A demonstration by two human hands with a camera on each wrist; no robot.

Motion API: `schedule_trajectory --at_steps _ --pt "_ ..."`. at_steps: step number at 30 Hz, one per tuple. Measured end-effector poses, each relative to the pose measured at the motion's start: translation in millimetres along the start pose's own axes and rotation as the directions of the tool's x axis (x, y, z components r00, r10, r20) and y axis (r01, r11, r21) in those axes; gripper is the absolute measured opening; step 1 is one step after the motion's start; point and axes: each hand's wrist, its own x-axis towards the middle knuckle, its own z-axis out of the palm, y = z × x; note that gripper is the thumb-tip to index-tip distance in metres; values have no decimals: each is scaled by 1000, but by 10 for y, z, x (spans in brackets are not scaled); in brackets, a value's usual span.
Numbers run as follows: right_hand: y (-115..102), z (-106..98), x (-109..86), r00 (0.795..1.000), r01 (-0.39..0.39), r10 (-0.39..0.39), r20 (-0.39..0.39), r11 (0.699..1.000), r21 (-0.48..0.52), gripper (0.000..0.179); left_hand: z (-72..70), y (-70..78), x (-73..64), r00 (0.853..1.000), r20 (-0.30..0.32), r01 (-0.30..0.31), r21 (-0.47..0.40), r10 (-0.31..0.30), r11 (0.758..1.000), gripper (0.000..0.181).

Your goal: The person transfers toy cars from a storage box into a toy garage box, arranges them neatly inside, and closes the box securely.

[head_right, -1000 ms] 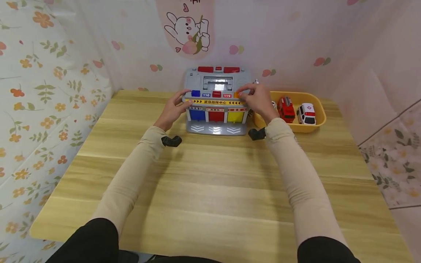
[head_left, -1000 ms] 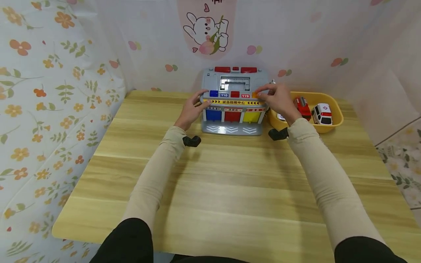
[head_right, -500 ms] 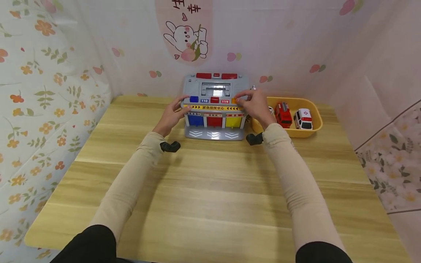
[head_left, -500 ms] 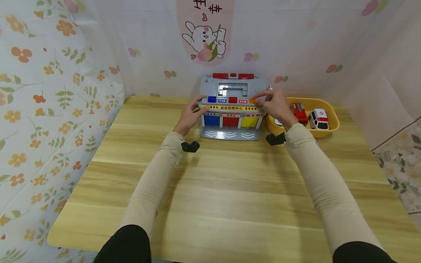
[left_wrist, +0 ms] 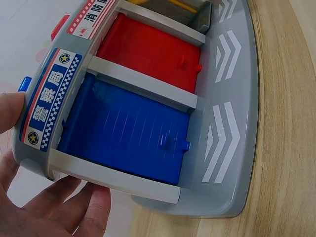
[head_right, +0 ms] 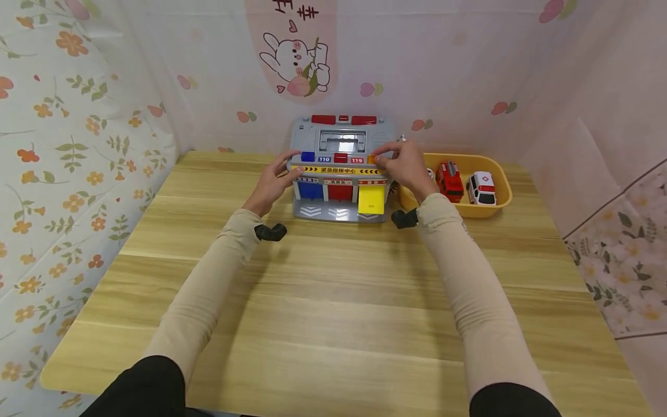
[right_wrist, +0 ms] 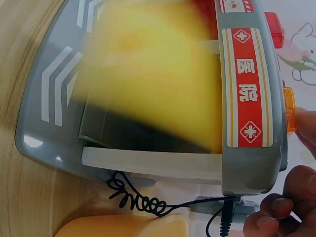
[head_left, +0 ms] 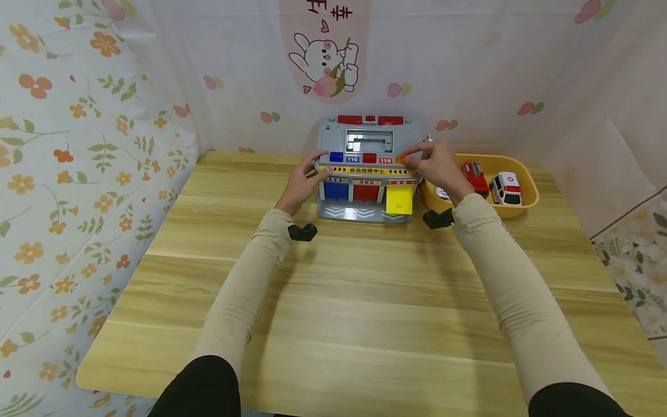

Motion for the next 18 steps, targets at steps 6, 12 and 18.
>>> schedule_trajectory --at_steps 6,12,18 --pt "2 0 -6 1000 1 -1 -4 1000 3 29 6 6 -9 1000 3 -2 1 2 1000 48" --pt "13 -1 0 1000 6 -6 -6 1000 0 29 9 15 -18 1000 4 0 -4 0 1000 48" --pt "14 -6 0 1000 2 -2 0 1000 -2 29 12 17 -9 1000 6 9 -5 -9 1000 48"
